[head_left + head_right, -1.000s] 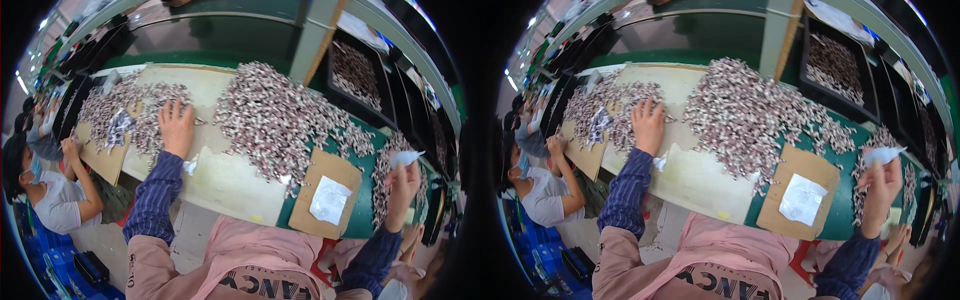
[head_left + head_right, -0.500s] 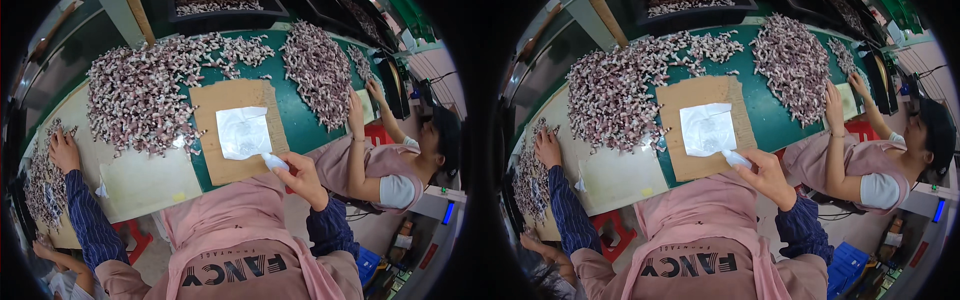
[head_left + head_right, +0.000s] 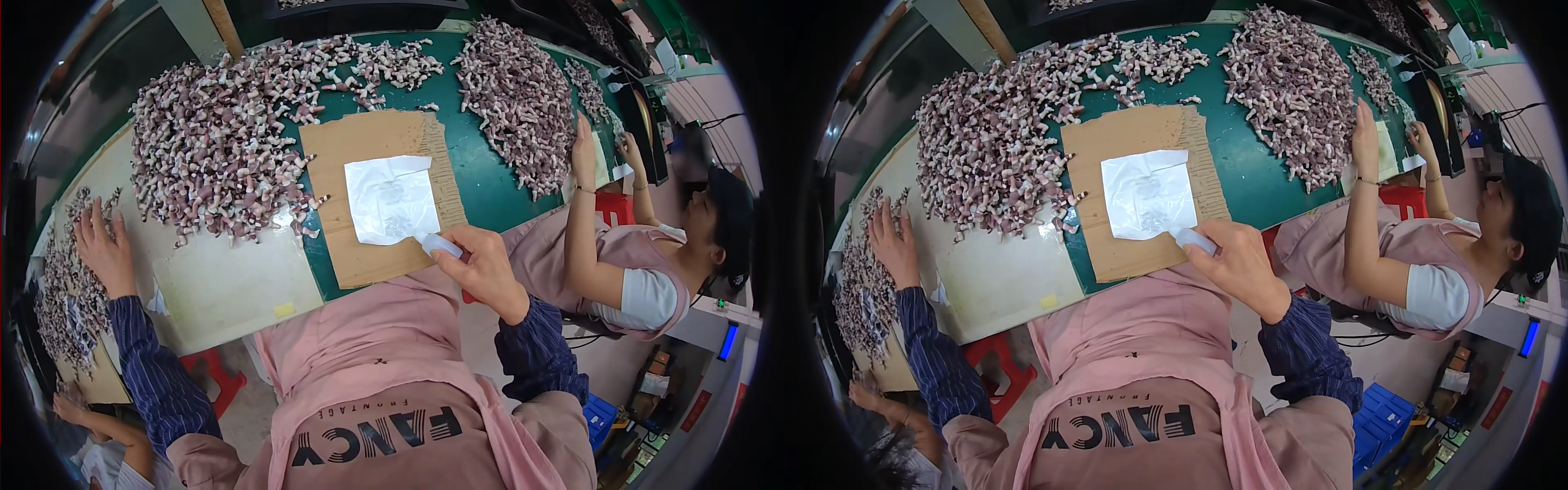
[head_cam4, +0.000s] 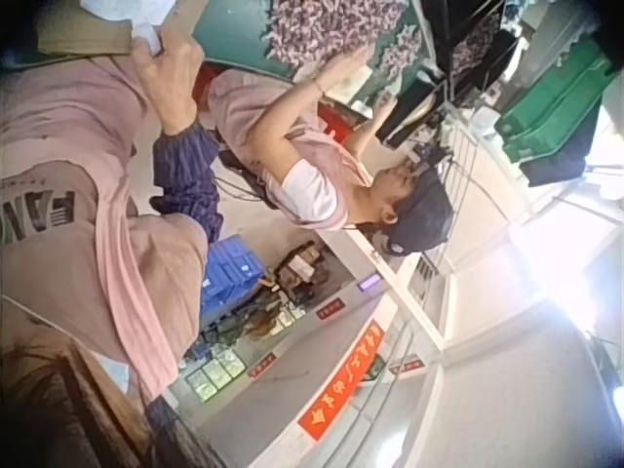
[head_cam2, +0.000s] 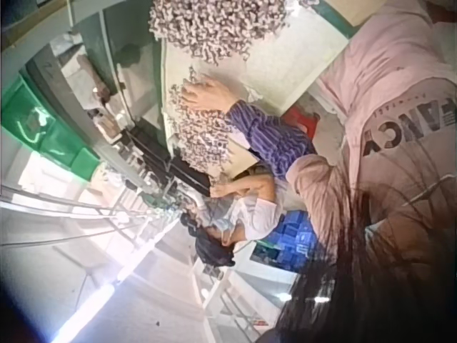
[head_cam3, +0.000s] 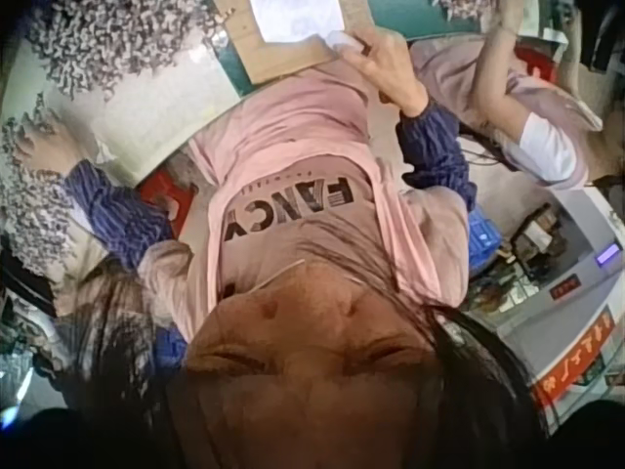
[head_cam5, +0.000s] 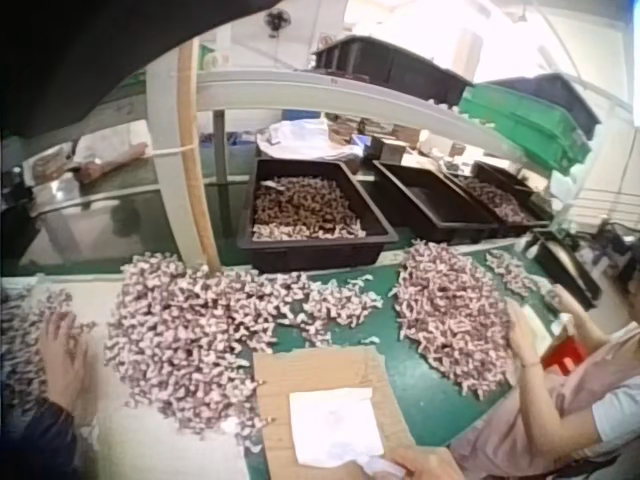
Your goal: The person sorts small industrial parts by hand on a workbench, placing them into bins.
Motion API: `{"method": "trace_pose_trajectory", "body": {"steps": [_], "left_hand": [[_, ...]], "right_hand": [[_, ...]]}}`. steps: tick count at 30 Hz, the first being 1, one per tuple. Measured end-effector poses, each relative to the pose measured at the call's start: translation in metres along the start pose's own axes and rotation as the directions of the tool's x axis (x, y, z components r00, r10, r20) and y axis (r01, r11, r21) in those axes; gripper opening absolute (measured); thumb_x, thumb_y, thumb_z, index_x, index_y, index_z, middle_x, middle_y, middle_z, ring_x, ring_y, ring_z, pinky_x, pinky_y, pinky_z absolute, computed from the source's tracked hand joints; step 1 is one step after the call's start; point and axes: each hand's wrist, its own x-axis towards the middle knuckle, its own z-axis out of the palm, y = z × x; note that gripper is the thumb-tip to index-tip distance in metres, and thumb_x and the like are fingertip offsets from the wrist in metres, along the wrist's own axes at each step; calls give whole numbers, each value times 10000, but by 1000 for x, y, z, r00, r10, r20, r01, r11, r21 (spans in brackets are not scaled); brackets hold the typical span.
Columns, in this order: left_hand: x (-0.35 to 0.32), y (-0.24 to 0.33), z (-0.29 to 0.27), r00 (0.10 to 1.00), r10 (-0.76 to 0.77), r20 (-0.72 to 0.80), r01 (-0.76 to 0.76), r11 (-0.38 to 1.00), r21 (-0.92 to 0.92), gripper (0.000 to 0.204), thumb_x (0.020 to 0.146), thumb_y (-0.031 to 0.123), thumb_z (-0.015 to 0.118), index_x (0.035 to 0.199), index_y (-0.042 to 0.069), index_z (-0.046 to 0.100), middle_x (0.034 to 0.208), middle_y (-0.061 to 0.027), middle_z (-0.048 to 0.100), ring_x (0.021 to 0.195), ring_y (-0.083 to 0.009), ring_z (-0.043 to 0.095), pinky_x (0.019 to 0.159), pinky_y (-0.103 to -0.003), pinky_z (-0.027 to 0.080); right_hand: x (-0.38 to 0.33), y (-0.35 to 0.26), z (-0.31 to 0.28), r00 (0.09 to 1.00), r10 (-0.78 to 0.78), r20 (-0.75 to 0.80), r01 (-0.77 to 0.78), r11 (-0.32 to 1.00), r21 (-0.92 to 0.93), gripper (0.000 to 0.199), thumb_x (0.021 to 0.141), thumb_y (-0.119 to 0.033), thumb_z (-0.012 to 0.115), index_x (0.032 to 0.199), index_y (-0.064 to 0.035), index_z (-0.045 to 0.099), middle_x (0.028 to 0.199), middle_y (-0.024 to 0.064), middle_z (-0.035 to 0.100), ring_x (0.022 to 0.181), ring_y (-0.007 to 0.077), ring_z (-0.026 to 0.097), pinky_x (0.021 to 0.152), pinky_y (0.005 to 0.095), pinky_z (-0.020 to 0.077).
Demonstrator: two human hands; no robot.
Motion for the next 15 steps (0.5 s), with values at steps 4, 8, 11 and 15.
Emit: {"method": "trace_pose_trajectory", "body": {"steps": [4, 8, 11, 15], "left_hand": [[2, 51, -39, 997, 53, -48, -59, 989, -137, 430, 973, 294, 608, 1387, 185, 566, 1415, -154, 528, 1325, -416, 434, 1107, -517, 338], [-4, 85, -64, 997, 26, -76, -48, 952, -304, 411, 961, 226, 620, 1358, 130, 579, 1425, -152, 521, 1350, -409, 412, 1123, -514, 320], [-12, 97, -68, 999, -4, -42, -12, 933, -361, 407, 962, 207, 615, 1357, 115, 576, 1442, -153, 506, 1364, -407, 396, 1138, -517, 292], [-21, 107, -70, 1000, -30, 5, 29, 904, -427, 397, 967, 193, 605, 1353, 104, 576, 1462, -149, 485, 1386, -403, 366, 1155, -521, 257]], "right_hand": [[6, -1, 0, 999, -44, -7, 44, 998, -35, 191, 813, -133, 720, 852, 50, 679, 697, 101, 628, 556, 144, 560, 510, 294, 434], [7, -5, -4, 998, -68, -6, 67, 996, -55, 189, 806, -130, 715, 839, 51, 671, 693, 118, 623, 578, 180, 574, 527, 312, 437], [9, -6, -4, 997, -75, -1, 75, 995, -59, 181, 801, -120, 713, 834, 52, 668, 693, 127, 623, 593, 200, 580, 534, 325, 434], [7, -7, -3, 998, -67, 2, 67, 996, -62, 175, 792, -112, 717, 831, 52, 668, 695, 132, 626, 594, 211, 580, 532, 332, 426]]}}
